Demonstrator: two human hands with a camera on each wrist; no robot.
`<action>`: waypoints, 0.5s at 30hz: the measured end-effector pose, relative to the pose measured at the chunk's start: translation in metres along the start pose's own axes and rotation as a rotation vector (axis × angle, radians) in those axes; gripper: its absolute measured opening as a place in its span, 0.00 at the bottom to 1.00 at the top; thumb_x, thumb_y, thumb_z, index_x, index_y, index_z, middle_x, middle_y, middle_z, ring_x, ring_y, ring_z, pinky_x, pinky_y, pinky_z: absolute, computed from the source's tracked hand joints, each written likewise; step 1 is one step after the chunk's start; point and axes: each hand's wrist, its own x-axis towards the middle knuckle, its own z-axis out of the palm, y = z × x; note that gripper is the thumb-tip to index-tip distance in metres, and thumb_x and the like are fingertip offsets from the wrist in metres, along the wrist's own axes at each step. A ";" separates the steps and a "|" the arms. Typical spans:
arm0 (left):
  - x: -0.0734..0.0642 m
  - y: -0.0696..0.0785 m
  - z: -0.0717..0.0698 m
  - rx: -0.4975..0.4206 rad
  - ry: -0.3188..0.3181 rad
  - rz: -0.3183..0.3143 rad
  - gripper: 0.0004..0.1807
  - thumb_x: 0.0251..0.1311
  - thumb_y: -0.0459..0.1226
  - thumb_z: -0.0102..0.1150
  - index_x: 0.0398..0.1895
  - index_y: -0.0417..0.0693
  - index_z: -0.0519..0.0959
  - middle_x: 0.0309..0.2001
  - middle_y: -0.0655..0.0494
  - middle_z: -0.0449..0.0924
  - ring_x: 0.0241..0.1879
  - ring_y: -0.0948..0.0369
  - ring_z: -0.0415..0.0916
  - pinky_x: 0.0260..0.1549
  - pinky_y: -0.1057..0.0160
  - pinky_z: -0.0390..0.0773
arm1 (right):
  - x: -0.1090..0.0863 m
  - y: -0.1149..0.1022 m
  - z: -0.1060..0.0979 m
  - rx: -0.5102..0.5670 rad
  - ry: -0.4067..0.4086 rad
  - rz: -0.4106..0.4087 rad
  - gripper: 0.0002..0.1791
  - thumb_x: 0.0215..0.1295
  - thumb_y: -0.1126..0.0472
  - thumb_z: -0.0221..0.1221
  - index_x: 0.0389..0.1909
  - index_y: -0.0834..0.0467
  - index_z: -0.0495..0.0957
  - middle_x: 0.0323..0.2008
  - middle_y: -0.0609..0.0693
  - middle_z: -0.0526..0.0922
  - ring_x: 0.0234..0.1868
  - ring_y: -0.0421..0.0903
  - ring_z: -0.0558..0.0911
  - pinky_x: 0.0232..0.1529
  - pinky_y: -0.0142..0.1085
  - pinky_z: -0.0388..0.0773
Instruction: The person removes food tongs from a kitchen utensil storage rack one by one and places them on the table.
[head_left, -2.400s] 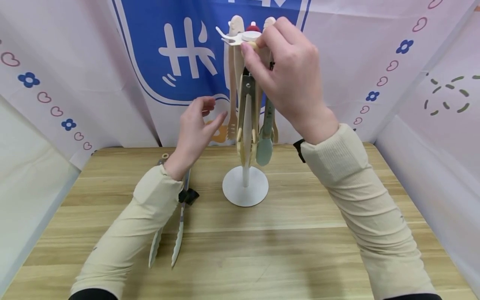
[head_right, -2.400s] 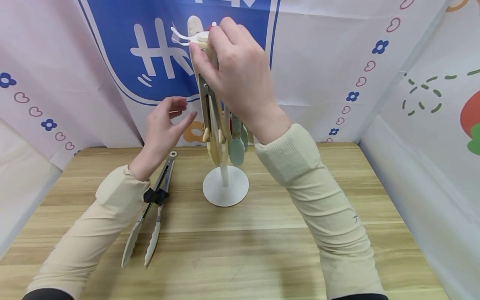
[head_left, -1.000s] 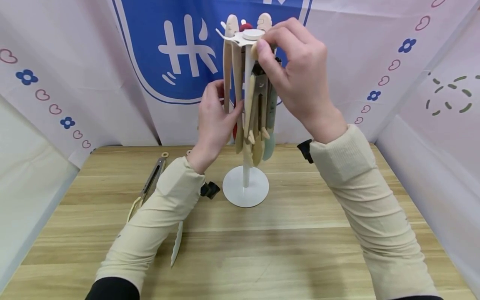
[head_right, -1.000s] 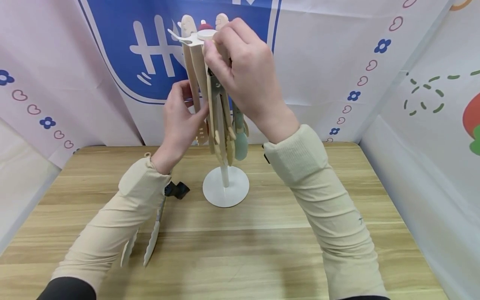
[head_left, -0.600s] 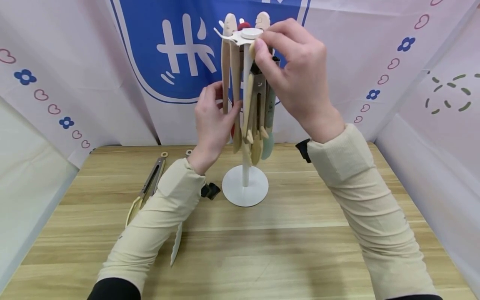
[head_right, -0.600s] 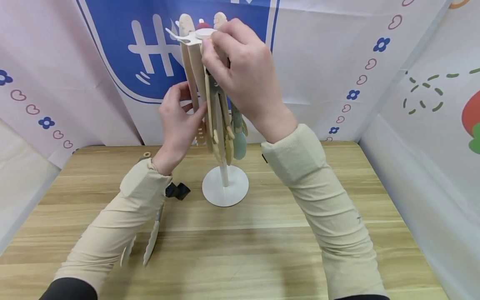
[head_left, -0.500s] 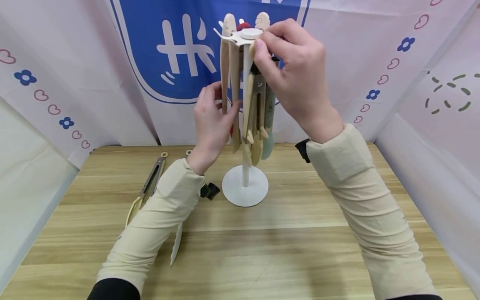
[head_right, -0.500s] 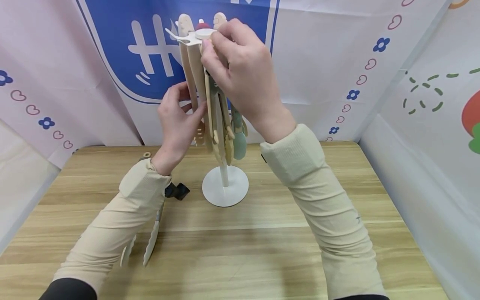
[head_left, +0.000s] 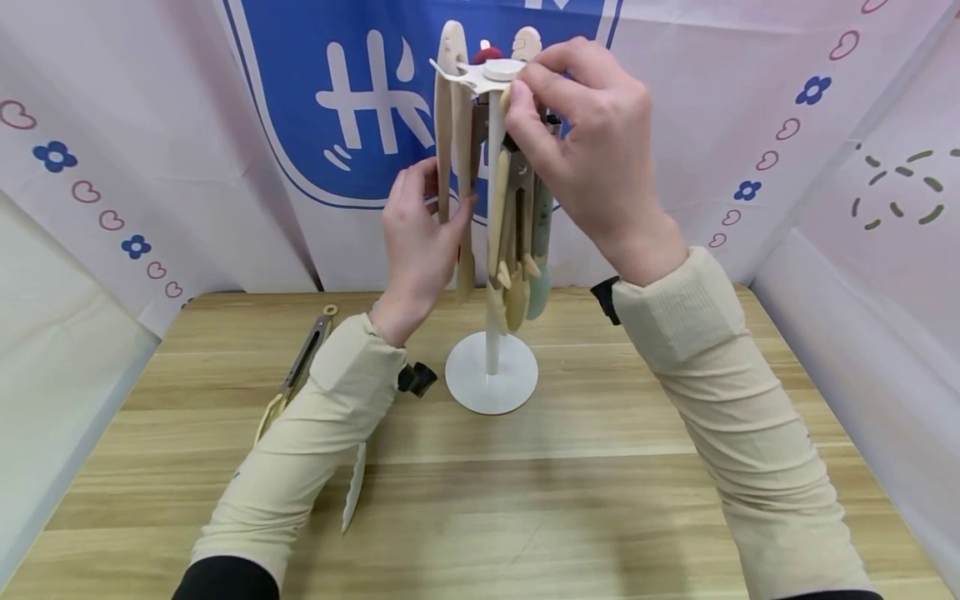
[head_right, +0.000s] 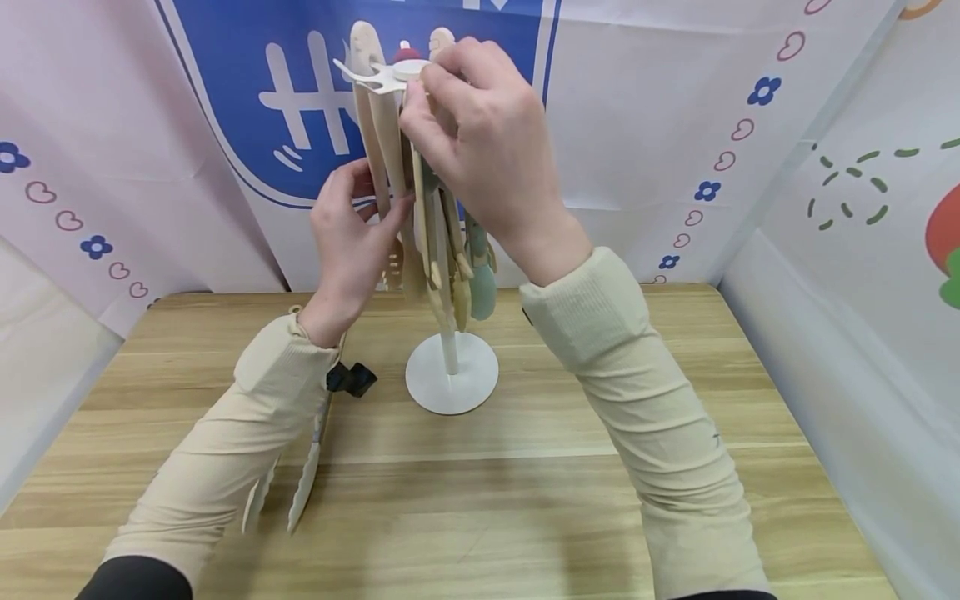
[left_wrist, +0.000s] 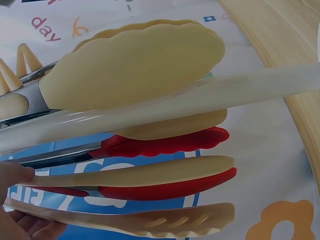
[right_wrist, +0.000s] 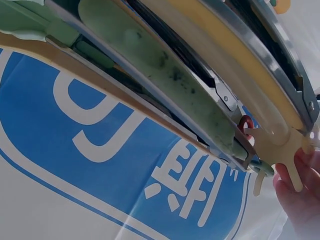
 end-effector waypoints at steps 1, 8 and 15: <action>0.000 0.000 0.000 0.003 0.001 -0.001 0.23 0.54 0.36 0.62 0.52 0.37 0.70 0.44 0.45 0.73 0.45 0.59 0.75 0.42 0.73 0.74 | 0.000 0.000 0.000 -0.002 0.000 -0.004 0.16 0.63 0.62 0.49 0.33 0.68 0.83 0.31 0.58 0.80 0.32 0.48 0.75 0.33 0.33 0.73; 0.003 0.001 -0.001 0.021 0.009 0.002 0.23 0.53 0.36 0.62 0.51 0.37 0.71 0.43 0.45 0.73 0.44 0.58 0.75 0.42 0.74 0.74 | 0.005 0.000 -0.004 -0.003 -0.053 -0.055 0.16 0.64 0.63 0.47 0.32 0.69 0.81 0.31 0.59 0.79 0.33 0.49 0.73 0.33 0.33 0.70; 0.004 0.001 -0.003 0.030 0.010 -0.005 0.23 0.52 0.37 0.63 0.51 0.38 0.71 0.43 0.46 0.74 0.43 0.58 0.75 0.41 0.74 0.75 | 0.007 -0.002 -0.008 -0.039 -0.131 -0.045 0.17 0.65 0.63 0.45 0.34 0.68 0.80 0.33 0.59 0.78 0.36 0.50 0.73 0.36 0.32 0.71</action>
